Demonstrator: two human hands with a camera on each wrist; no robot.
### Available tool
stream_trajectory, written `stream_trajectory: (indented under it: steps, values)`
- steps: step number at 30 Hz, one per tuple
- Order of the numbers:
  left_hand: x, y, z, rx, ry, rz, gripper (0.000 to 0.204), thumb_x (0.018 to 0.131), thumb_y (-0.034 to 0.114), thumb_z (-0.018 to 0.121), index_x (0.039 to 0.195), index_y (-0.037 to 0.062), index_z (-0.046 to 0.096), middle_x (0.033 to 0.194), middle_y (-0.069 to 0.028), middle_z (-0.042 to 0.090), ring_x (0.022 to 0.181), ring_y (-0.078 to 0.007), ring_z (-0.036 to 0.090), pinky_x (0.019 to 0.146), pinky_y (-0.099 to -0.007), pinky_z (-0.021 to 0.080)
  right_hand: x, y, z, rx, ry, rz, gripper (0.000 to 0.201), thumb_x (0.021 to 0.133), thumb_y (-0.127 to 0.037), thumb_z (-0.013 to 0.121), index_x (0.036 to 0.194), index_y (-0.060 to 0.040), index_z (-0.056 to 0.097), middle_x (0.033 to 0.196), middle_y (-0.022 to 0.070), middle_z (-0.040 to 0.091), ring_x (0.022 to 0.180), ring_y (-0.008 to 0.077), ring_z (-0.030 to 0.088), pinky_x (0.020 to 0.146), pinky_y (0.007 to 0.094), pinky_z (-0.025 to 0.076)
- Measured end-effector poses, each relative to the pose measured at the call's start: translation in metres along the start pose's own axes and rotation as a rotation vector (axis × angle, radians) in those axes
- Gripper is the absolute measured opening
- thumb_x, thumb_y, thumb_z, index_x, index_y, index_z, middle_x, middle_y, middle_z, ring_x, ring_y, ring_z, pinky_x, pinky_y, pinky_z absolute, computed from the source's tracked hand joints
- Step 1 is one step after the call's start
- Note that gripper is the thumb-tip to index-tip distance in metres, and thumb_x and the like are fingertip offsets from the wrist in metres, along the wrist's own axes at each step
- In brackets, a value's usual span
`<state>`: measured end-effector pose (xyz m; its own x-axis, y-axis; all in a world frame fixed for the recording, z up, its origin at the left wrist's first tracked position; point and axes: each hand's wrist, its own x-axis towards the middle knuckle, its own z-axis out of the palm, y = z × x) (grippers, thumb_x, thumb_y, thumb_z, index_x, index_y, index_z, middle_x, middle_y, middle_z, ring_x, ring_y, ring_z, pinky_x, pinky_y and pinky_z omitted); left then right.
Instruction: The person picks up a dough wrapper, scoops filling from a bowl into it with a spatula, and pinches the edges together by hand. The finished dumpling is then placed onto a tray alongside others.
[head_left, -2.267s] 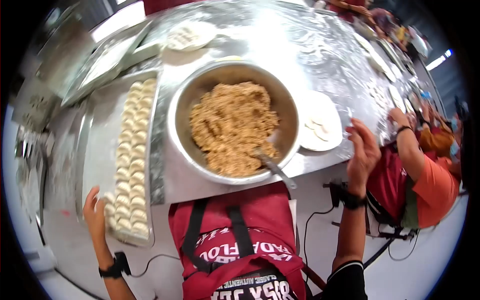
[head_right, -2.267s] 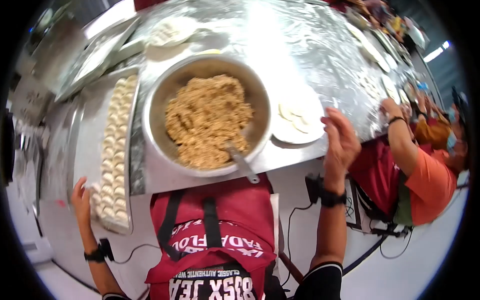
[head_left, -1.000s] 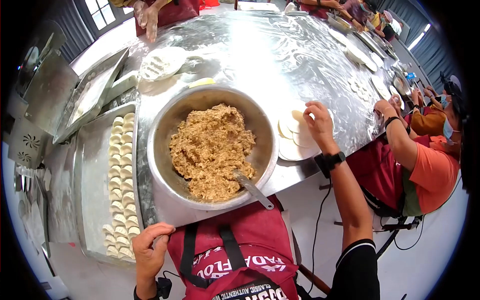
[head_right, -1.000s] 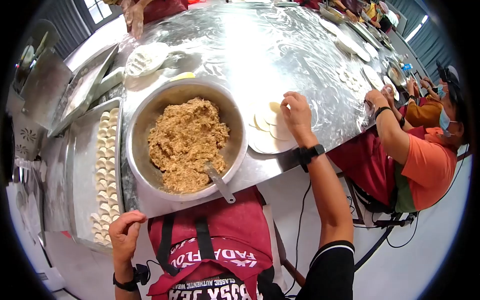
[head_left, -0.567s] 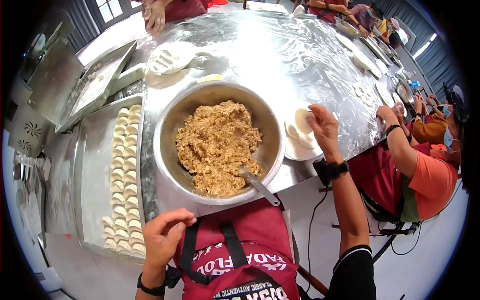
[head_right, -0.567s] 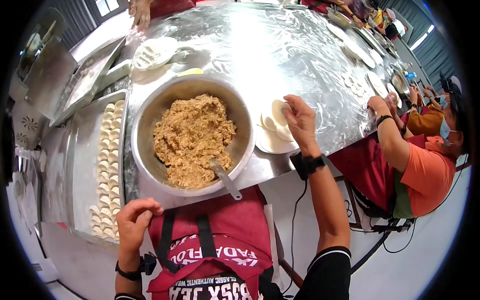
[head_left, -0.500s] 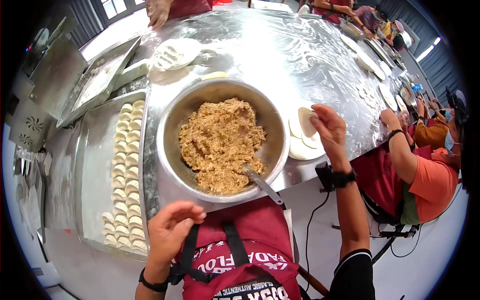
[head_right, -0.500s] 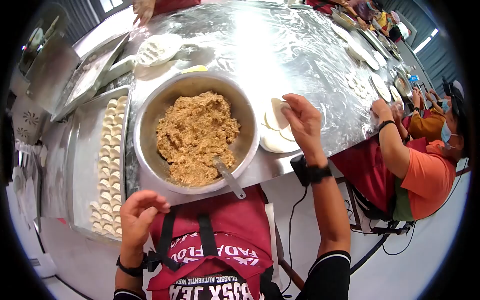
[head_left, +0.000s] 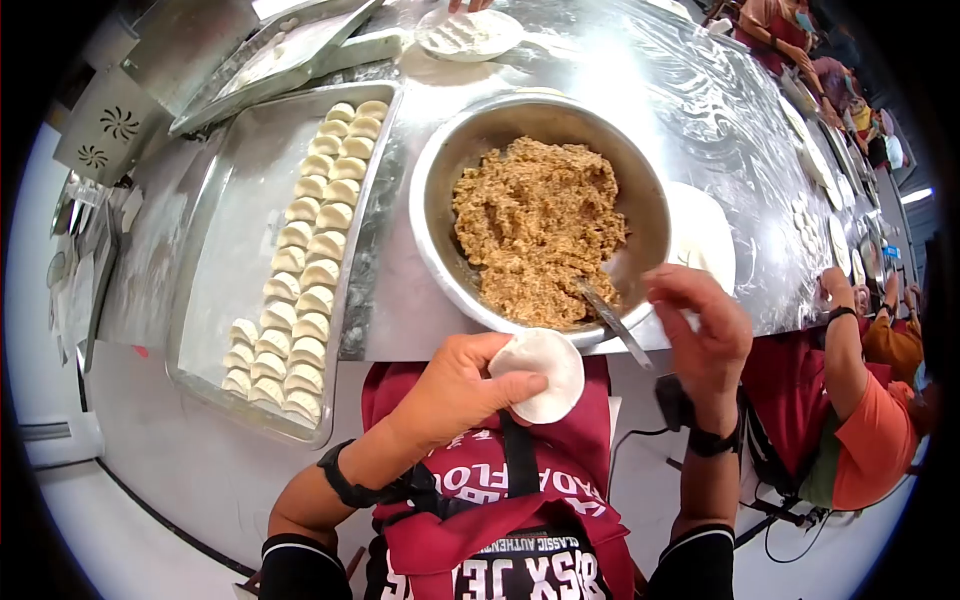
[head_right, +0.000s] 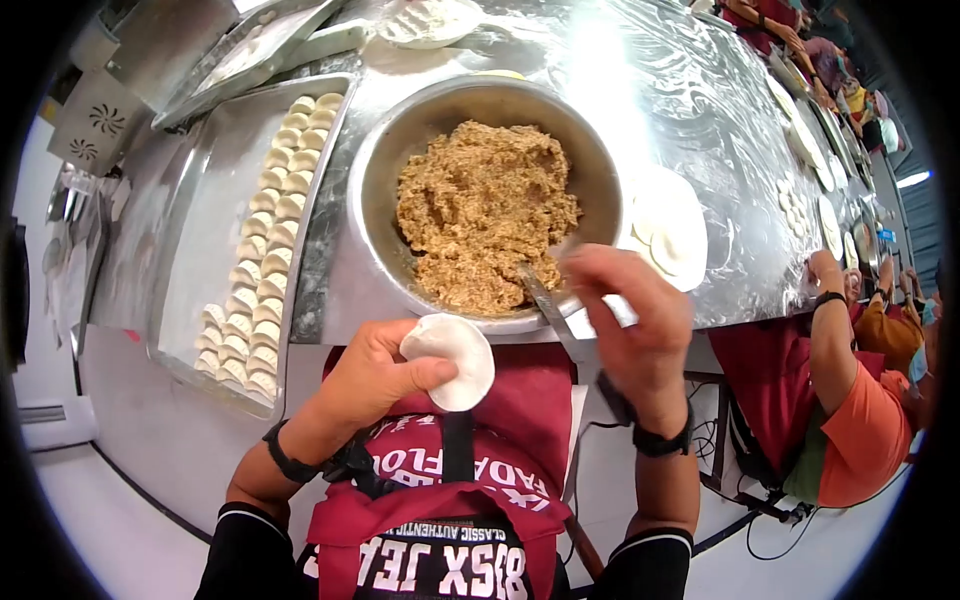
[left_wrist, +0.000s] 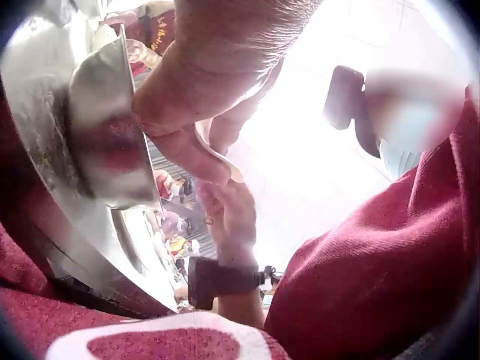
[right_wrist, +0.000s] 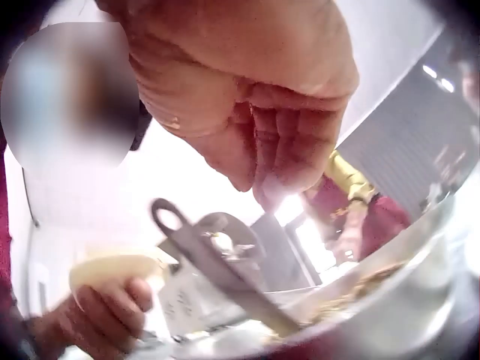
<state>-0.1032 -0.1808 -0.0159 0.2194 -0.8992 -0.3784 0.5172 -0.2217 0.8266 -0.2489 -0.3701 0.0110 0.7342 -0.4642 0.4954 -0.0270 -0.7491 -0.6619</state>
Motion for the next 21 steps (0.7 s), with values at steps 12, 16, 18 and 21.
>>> stream_trajectory:
  steps: [12, 16, 18, 21]
  values:
    - [0.0, -0.02, -0.022, -0.253, 0.068, 0.022, 0.027, 0.082, 0.003, 0.062, 0.107, -0.0022, 0.058, 0.094, -0.007, 0.064, 0.085, -0.0131, 0.062, 0.077, -0.0265, 0.051, -0.025, 0.013, 0.023, -0.101, -0.151, -0.086, 0.034, 0.059, 0.009, 0.07, 0.089, -0.0045, 0.062, 0.085, 0.0081, 0.059, 0.075, 0.0236, 0.058, 0.064, 0.0307, 0.048]
    - [-0.003, -0.016, -0.016, -0.345, 0.086, 0.039, 0.028, 0.084, 0.005, 0.061, 0.11, -0.0025, 0.056, 0.093, -0.0068, 0.064, 0.083, -0.0124, 0.062, 0.076, -0.0255, 0.052, -0.014, 0.009, 0.027, -0.14, -0.172, -0.125, 0.029, 0.059, 0.007, 0.07, 0.085, -0.0037, 0.062, 0.083, 0.0079, 0.06, 0.071, 0.0237, 0.057, 0.061, 0.0303, 0.047]
    - [-0.002, -0.024, -0.017, -0.323, 0.116, 0.086, 0.025, 0.083, 0.005, 0.061, 0.106, -0.0031, 0.056, 0.093, -0.0092, 0.064, 0.082, -0.0178, 0.064, 0.07, -0.0313, 0.054, -0.008, 0.007, 0.027, -0.17, -0.197, -0.146, 0.027, 0.06, 0.007, 0.07, 0.083, -0.0029, 0.062, 0.083, 0.0084, 0.061, 0.07, 0.0239, 0.057, 0.059, 0.0303, 0.046]
    - [-0.003, -0.03, -0.021, -0.309, 0.127, 0.067, 0.021, 0.083, 0.006, 0.062, 0.102, -0.0034, 0.057, 0.09, -0.0111, 0.064, 0.078, -0.0213, 0.065, 0.069, -0.0345, 0.055, -0.004, 0.012, 0.026, -0.171, -0.203, -0.147, 0.023, 0.062, 0.008, 0.068, 0.083, -0.0016, 0.062, 0.083, 0.0096, 0.062, 0.072, 0.0231, 0.058, 0.062, 0.0285, 0.047]
